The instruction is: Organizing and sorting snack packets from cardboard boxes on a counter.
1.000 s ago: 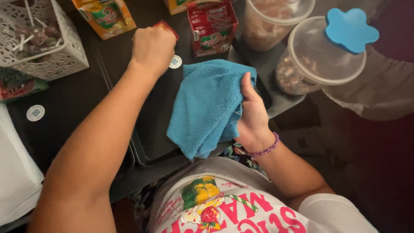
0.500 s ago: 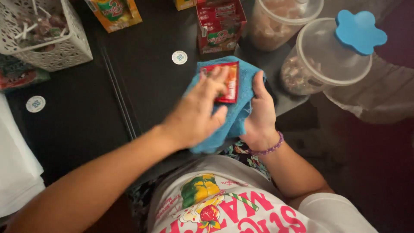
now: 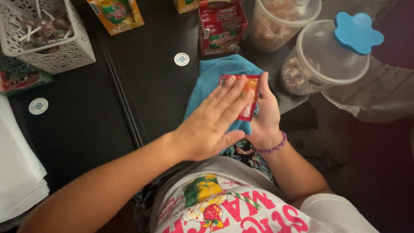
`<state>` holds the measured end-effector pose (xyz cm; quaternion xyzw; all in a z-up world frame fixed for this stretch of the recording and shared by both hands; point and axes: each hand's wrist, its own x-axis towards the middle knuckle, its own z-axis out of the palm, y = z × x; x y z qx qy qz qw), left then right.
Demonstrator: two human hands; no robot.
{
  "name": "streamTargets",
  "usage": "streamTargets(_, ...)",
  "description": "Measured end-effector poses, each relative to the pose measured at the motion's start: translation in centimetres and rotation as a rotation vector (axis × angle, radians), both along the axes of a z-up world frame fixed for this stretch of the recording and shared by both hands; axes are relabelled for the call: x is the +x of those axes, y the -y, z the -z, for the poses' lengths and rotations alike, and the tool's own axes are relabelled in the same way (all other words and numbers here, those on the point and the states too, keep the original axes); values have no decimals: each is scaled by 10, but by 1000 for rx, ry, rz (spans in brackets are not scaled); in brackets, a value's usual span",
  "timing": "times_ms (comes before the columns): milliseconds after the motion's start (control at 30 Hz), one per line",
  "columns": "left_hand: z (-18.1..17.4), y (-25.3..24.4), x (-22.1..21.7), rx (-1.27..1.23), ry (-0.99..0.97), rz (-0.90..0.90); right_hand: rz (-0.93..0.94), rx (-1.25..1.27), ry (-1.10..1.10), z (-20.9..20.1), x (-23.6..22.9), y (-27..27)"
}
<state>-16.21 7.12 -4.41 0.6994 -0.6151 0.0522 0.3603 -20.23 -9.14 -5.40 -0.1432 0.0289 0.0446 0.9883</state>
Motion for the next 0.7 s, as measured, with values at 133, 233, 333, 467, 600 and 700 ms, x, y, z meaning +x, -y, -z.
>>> streamTargets(133, 7, 4, 18, 85, -89, -113, 3, -31, 69, -4, -1, -6)
streamTargets(233, -3, 2, 14, 60, -136, -136, -71, -55, 62, -5, -1, -7)
streamTargets(333, -17, 0, 3, -154, -192, -58, -134, 138, 8, 1, -1, -1)
streamTargets(467, -22, -2, 18, -443, -461, -256, -127, 86, -35, 3, 0, 1)
streamTargets(600, 5, -8, 49, -314, -184, -547, -115, 40, 8, -17, -6, -9)
streamTargets(700, 11, 3, 39, 65, -39, -493, -120, 122, 33, -10, -6, -6)
